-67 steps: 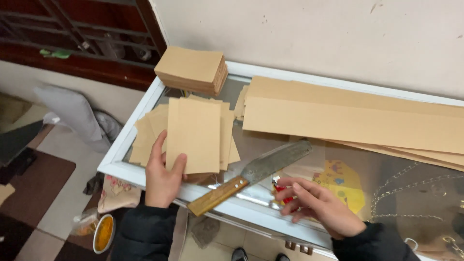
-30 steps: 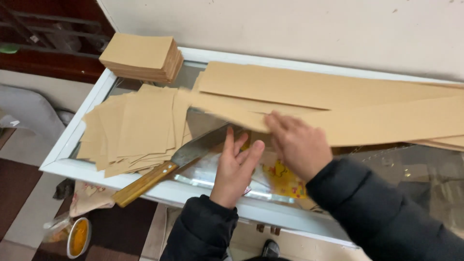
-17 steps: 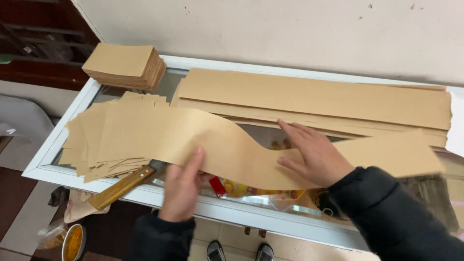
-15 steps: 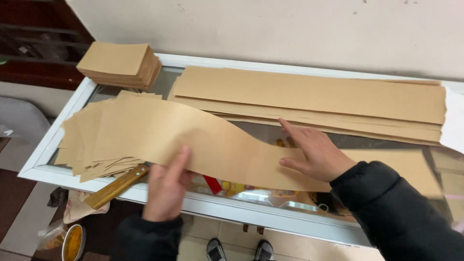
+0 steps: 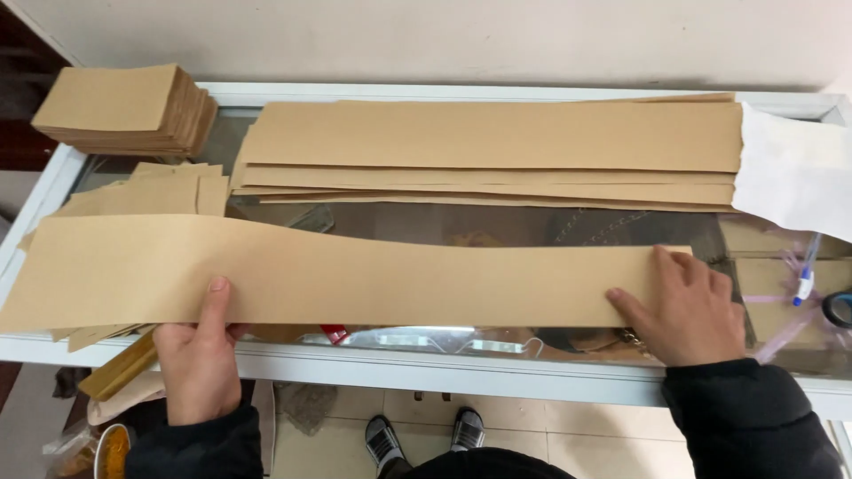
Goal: Folding long strips of brown paper and cutting them into smaller sections using a knife to prepare paper bags.
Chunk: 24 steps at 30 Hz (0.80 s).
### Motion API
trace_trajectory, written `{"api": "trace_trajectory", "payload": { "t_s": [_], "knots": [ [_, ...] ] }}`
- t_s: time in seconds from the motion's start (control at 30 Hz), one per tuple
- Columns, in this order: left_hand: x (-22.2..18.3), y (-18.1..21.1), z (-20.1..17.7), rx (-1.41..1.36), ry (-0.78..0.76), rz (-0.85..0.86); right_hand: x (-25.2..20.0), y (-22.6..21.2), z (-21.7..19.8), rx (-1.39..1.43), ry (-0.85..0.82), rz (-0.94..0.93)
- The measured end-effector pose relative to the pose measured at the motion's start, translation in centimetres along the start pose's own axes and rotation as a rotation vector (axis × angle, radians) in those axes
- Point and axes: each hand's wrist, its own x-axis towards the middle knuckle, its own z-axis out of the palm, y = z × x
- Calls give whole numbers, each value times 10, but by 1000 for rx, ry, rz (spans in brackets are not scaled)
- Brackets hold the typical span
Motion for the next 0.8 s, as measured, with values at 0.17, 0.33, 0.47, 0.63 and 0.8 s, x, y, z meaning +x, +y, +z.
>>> {"api": "trace_trajectory", "payload": {
  "t_s": [0.17,0.33,0.47,0.63,0.8],
  "knots": [
    [0,0,7,266,16,123,24,46,13,93,75,75],
    [1,6,13,244,-69,245,33,58,20,60,9,56],
    [11,1,18,156,-57,454,25,46,22,43,-4,63],
    [6,3,24,140,-70,694,2,14,22,-8,-41,79],
    [-20,15,45,391,-212,924,-6,2,40,28,137,9]
  ]
}}
